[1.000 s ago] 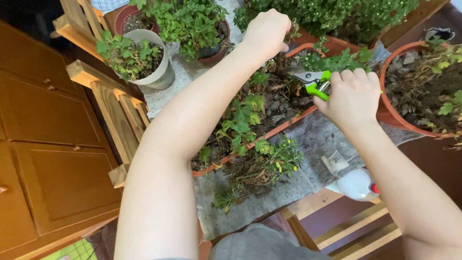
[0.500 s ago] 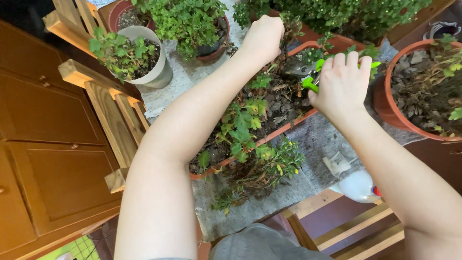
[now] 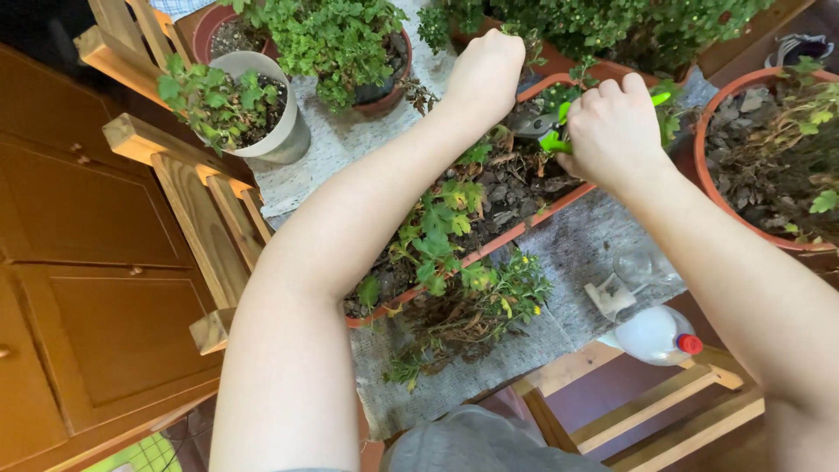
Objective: The person uses green-handled pruning shears to trim dead or overgrown stems from several potted plants on a wooden table. They repeatedly cut stems and remove the cut pieces, working across multiple pots throughout the clip.
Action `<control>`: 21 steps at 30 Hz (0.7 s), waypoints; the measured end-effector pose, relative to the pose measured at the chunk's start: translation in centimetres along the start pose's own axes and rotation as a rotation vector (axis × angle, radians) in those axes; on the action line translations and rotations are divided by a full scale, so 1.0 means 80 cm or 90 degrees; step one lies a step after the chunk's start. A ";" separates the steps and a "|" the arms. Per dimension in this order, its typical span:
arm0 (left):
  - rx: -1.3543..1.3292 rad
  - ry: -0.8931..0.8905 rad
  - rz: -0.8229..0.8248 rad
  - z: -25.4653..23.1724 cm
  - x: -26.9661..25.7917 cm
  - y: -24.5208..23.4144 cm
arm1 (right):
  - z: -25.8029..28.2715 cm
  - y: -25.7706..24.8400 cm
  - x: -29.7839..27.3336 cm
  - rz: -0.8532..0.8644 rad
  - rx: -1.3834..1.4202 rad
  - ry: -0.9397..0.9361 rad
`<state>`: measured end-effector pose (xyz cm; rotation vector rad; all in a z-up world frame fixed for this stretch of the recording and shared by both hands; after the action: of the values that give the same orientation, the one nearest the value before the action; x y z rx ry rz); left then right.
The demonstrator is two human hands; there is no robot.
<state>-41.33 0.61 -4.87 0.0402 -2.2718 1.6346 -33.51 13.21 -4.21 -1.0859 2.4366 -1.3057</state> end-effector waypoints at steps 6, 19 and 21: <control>0.033 0.021 -0.071 0.014 0.016 -0.017 | 0.013 0.021 -0.010 -0.143 0.001 -0.089; -0.358 0.066 -0.322 -0.068 -0.140 -0.298 | -0.037 -0.123 -0.185 -0.039 -0.024 0.218; -0.399 0.047 -0.291 -0.092 -0.204 -0.302 | -0.029 -0.123 -0.236 -0.056 0.011 0.250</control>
<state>-18.76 -3.52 14.58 0.3118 -2.3828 0.6582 -15.84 23.93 1.50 -1.0224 2.6648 -1.7045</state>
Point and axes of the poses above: each hand's wrist, its own x-axis towards the middle knuckle, its own y-axis out of the palm, z = x × y, the point moved 9 cm from there along x, towards the middle knuckle, and after that the axes turned 13 degrees about -z, right-handed, at the moved point
